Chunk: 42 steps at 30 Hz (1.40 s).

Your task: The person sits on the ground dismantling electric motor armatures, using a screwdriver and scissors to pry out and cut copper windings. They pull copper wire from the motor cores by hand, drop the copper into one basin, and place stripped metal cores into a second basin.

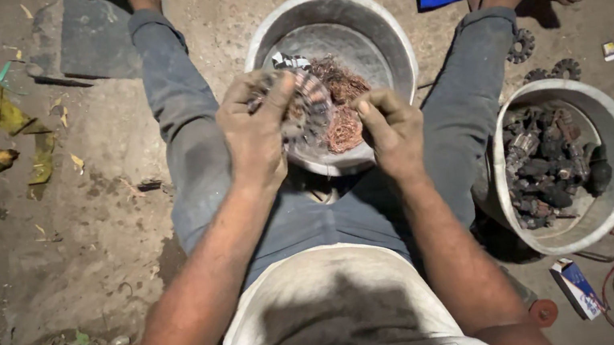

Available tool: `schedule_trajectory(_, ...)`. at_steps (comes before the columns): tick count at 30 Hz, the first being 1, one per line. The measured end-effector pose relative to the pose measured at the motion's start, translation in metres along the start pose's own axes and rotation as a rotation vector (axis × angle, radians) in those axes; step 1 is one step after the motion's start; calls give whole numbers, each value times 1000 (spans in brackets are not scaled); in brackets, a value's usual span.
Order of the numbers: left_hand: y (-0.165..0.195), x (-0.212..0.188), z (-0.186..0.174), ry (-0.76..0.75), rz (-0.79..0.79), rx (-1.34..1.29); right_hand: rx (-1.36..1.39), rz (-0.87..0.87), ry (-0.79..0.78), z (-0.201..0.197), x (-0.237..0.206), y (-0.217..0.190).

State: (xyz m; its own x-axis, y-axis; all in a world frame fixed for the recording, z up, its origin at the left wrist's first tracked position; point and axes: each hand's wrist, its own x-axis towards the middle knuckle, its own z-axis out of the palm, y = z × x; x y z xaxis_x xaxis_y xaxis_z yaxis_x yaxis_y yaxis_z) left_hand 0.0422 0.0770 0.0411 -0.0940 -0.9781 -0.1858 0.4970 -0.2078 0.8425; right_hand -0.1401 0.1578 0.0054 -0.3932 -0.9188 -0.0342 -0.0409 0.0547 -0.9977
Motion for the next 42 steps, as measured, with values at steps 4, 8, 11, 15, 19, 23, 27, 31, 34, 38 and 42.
schedule_trajectory(4, 0, -1, -7, 137, 356, 508, -246, -179, 50, 0, 0, -12)
schedule_trajectory(8, -4, -8, -11, 49, 496, 684, -560, -425, 29, -1, -2, -42)
schedule_trajectory(11, -7, -7, -8, 97, 445, 749, -547, -497, -90, 10, -7, -56)
schedule_trajectory(15, -3, -9, -2, 98, 510, 782, -533, -435, -178, 25, -9, -60)
schedule_trajectory(19, 4, -16, 1, 20, 721, 914, -632, -459, -186, 24, -9, -61)
schedule_trajectory(23, 3, -15, 7, 80, 557, 821, -521, -392, -128, 25, -12, -62)
schedule_trajectory(27, -2, -16, 11, 127, 465, 773, -543, -371, -7, 33, -21, -59)
schedule_trajectory(31, -7, -10, 7, -6, 631, 886, -587, -514, -36, 22, -20, -49)
schedule_trajectory(34, -11, 1, -4, -52, 457, 773, -381, -268, -15, 6, -8, -36)
schedule_trajectory(38, -18, 6, -14, -111, 66, 262, -270, -129, 3, 4, -2, -16)
schedule_trajectory(42, -15, 11, -17, 61, 139, 228, -348, -166, -50, 4, -12, -17)
